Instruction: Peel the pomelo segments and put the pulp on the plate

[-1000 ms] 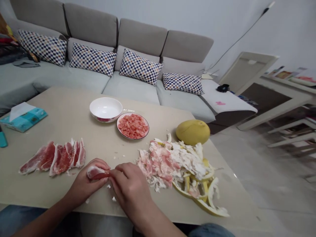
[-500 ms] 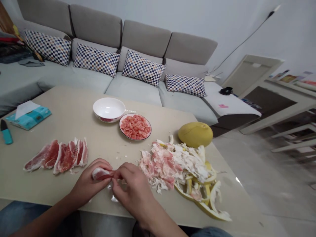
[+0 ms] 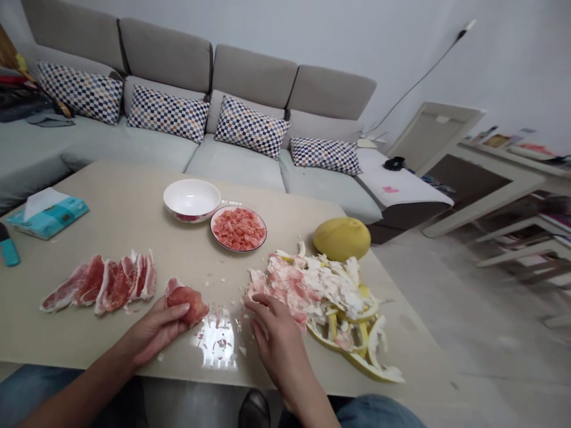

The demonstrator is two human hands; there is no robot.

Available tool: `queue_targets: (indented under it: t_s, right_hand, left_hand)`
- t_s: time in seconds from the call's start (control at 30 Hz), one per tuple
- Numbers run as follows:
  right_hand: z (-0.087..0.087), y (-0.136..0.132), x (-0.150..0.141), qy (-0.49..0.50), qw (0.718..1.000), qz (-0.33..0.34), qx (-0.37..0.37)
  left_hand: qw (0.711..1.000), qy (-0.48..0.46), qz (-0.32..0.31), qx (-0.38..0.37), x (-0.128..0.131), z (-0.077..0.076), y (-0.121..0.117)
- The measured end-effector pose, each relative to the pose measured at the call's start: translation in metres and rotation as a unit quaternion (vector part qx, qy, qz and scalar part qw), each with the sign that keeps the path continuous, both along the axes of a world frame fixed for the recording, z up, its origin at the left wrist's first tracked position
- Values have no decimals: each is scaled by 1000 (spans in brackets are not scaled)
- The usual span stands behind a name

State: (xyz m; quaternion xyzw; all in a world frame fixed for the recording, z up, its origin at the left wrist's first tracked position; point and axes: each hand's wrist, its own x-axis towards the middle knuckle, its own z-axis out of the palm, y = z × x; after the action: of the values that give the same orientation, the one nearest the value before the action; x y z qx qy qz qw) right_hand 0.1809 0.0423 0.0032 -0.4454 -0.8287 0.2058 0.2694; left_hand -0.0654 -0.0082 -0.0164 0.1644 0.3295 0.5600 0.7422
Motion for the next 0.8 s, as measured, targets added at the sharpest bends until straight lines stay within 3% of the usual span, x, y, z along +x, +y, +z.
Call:
queue_targets:
  t_s: [0.1,0.23,0.33,0.43,0.6,0.8]
  right_hand:
    - [-1,-10,-12,63,998,-21,-17]
    - [8,-23,-42,161,982,-25,-96]
    - [13,-28,-65,177,967,-8,-184]
    - [12,-29,-80,168,961,-20,-220]
    - [7,-28,-86,212,938,-50,-271]
    - [7,-24,-80,253,912,-40,-321]
  left_hand:
    - [999,-29,20,-1,2,1,-1]
    - [998,-49,28,-9,4,2,-3]
    - [1000,-27,4,6,6,4,-4]
    - [999,23,-23,32,8,6,-6]
    - [992,110,12,60,7,3,-7]
    - [989,131,-6,61,6,0,-7]
